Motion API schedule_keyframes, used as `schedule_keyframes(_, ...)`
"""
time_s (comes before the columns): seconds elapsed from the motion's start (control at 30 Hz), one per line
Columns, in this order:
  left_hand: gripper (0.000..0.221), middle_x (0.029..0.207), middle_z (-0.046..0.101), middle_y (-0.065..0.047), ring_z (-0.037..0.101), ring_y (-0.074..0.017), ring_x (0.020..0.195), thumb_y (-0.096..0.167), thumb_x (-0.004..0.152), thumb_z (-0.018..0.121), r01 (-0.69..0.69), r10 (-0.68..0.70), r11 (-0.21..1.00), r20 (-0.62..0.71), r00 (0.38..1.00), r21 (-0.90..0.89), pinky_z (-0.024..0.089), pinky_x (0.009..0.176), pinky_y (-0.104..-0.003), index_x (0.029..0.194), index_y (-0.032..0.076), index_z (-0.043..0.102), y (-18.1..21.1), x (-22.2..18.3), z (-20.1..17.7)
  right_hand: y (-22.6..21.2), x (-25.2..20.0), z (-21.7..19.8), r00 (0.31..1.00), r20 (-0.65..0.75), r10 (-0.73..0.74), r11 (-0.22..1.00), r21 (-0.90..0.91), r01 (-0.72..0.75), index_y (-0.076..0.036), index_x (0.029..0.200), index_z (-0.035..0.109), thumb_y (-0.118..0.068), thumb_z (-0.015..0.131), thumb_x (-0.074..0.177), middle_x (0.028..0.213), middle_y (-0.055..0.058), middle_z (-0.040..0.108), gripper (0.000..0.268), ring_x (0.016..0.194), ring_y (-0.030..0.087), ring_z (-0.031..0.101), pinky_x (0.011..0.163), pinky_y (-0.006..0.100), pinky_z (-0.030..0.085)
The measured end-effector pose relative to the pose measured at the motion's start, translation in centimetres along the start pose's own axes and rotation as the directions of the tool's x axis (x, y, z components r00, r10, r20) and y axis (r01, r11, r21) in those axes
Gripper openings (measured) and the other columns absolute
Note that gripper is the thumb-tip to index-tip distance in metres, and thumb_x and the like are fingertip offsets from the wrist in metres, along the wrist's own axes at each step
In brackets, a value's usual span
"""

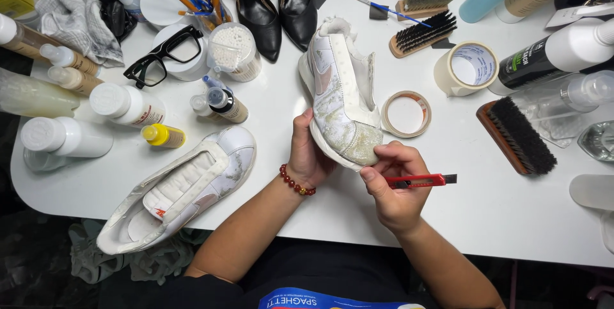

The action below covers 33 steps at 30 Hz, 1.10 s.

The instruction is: Apply masking tape to the midsole of a pair of sneakers and trim with a utility knife to prepare them for repair or customization.

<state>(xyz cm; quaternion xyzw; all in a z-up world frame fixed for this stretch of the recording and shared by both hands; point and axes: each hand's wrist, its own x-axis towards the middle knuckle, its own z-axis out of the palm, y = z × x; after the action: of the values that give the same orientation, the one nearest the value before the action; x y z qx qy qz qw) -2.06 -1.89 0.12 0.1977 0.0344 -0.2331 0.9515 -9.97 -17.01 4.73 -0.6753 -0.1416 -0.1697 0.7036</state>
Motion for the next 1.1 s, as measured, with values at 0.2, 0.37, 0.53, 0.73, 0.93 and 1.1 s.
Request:
schedule_keyframes(0.2,0.078,0.143,0.056,-0.012,0.056,-0.0271,0.131,0.061,0.094,0.049,0.022,-0.021,1.0,0.024,0.999,-0.014,0.046,0.112,-0.045,0.149,0.006,0.044,0.0,-0.4,0.4,-0.7,-0.5,0.4,0.996,-0.052,0.068,0.997,0.026,-0.067,-0.001,0.123,0.057,-0.001,0.071,0.094,0.088,0.003,0.058,0.032,0.068,0.005,0.055,0.062,0.019,0.046)
schedule_keyframes(0.37,0.079,0.144,0.054,-0.012,0.054,-0.0269,0.133,0.063,0.095,0.048,0.004,-0.004,1.0,0.034,0.999,-0.02,0.046,0.112,-0.045,0.151,0.007,0.042,0.0,-0.8,0.5,-0.9,-0.4,1.1,0.999,-0.049,0.021,0.999,-0.035,-0.022,-0.002,0.124,0.057,-0.001,0.074,0.097,0.089,0.003,0.057,0.032,0.072,0.005,0.053,0.066,0.019,0.044)
schedule_keyframes(0.53,0.079,0.145,0.053,-0.011,0.054,-0.0264,0.133,0.064,0.096,0.047,0.014,-0.001,0.995,0.128,0.992,-0.101,0.045,0.112,-0.046,0.153,0.01,0.04,0.1,-1.5,1.7,-1.9,0.1,1.6,0.995,-0.032,-0.098,0.991,-0.091,0.095,-0.004,0.123,0.056,-0.002,0.074,0.098,0.095,0.003,0.056,0.031,0.076,0.005,0.054,0.064,0.018,0.046)
schedule_keyframes(0.73,0.079,0.142,0.054,-0.011,0.055,-0.0257,0.13,0.064,0.096,0.047,0.022,-0.01,0.996,0.123,0.992,-0.09,0.046,0.111,-0.046,0.153,0.01,0.041,0.1,-2.2,2.2,-3.4,0.9,2.4,0.919,0.027,-0.393,0.805,-0.474,0.357,-0.006,0.115,0.058,0.003,0.077,0.092,0.098,0.008,0.061,0.031,0.07,0.008,0.054,0.057,0.02,0.045)
schedule_keyframes(0.93,0.081,0.142,0.055,-0.01,0.055,-0.0258,0.131,0.068,0.095,0.047,0.067,-0.055,0.994,0.126,0.991,-0.088,0.046,0.111,-0.046,0.153,0.011,0.041,0.0,-2.7,2.2,-4.0,1.0,2.5,0.89,0.045,-0.455,0.721,-0.568,0.397,-0.004,0.109,0.062,0.004,0.08,0.088,0.092,0.008,0.061,0.028,0.064,0.007,0.05,0.056,0.024,0.042)
schedule_keyframes(1.1,0.083,0.145,0.053,-0.011,0.054,-0.0264,0.133,0.069,0.096,0.048,0.074,-0.061,0.994,0.155,0.986,-0.081,0.045,0.113,-0.046,0.155,0.01,0.039,0.0,-2.9,2.0,-4.6,1.0,2.6,0.883,0.086,-0.462,0.71,-0.561,0.426,-0.004,0.111,0.061,0.002,0.079,0.09,0.095,0.009,0.06,0.028,0.068,0.009,0.054,0.055,0.023,0.047)
